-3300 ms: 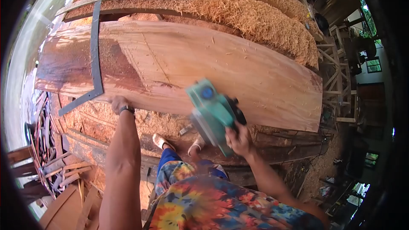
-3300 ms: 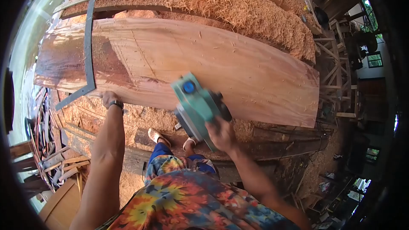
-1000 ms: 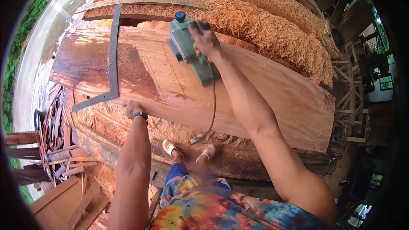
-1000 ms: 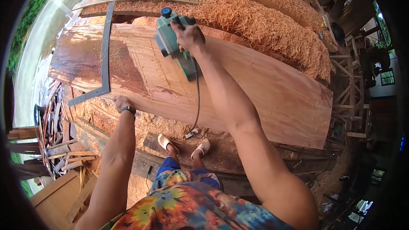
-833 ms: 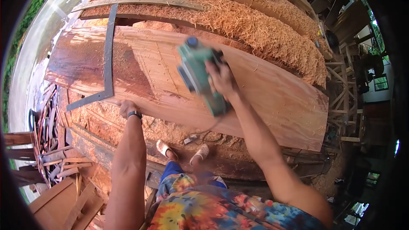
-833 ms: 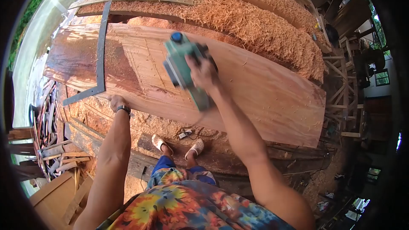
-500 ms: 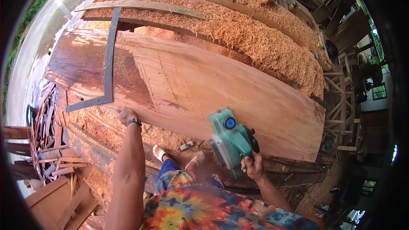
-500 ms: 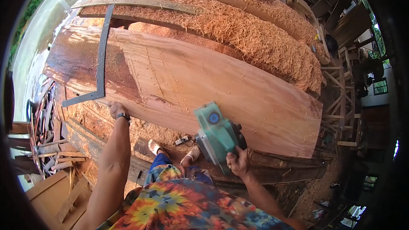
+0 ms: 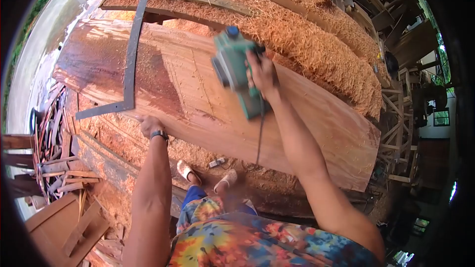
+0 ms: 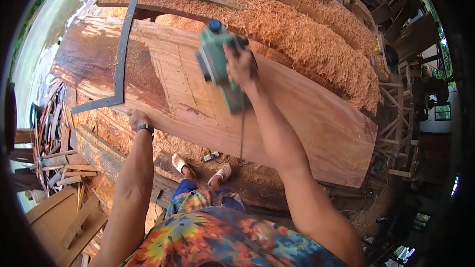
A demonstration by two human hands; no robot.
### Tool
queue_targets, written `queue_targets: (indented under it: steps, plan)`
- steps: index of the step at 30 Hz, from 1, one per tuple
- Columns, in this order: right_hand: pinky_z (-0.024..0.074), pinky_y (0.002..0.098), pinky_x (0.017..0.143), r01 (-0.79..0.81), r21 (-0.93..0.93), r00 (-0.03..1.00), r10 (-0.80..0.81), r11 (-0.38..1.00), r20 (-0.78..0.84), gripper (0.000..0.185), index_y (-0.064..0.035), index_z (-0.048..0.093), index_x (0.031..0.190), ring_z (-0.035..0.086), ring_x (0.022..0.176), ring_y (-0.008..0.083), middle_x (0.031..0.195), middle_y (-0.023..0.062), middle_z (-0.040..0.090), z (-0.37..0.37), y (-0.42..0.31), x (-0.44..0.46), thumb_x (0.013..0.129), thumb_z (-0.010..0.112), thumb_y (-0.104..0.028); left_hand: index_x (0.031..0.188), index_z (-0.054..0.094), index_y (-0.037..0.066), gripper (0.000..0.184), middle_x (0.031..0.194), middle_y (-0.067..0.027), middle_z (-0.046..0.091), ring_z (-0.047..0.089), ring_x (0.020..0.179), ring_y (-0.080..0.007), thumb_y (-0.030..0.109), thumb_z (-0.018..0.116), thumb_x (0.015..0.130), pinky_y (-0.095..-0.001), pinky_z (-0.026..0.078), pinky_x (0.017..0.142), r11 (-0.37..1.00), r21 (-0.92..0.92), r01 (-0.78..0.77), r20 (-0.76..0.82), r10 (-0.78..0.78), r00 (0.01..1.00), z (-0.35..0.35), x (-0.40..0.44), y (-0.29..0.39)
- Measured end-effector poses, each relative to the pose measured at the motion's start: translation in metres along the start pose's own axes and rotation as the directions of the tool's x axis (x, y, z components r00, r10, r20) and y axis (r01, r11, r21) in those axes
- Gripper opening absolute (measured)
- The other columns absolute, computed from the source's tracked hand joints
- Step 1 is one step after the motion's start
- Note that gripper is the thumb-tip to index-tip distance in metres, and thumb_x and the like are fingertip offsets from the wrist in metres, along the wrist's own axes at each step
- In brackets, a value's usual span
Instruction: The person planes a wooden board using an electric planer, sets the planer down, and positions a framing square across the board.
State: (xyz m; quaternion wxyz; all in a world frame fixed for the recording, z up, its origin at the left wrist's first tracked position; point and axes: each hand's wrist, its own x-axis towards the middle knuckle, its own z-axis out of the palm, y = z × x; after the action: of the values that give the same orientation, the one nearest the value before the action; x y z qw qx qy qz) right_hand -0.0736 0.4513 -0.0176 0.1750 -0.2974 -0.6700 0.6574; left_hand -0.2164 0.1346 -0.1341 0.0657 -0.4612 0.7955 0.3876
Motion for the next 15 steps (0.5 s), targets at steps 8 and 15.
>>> queue_targets:
  steps: [8,15]
  plan:
    - [0.0383,0.0268,0.041,-0.005,-0.102,0.999,0.009,0.995,0.035,0.059,-0.0036,0.058,0.088,0.049,0.043,0.0112,0.058,0.0014,0.051,-0.001,-0.010,0.005,0.095,0.056,-0.062,0.118,0.061,-0.018,0.090,0.122,-0.0335,0.064,0.063,0.116,-0.0430,0.062,0.025,0.100,-0.0473,0.049,0.102,0.996,-0.061,0.059,0.066,-0.055,0.996,-0.004,-0.004,0.004]
    - [0.0373,0.0258,0.041,-0.051,-0.104,0.998,0.053,0.993,0.015,0.041,-0.0008,0.057,0.098,0.044,0.044,0.0078,0.059,-0.0004,0.049,-0.090,0.036,-0.229,0.105,0.050,-0.040,0.120,0.059,-0.020,0.095,0.125,-0.0336,0.062,0.062,0.117,-0.0452,0.066,0.025,0.099,-0.0485,0.048,0.103,0.993,-0.103,0.061,0.080,-0.053,0.995,-0.003,-0.005,0.004]
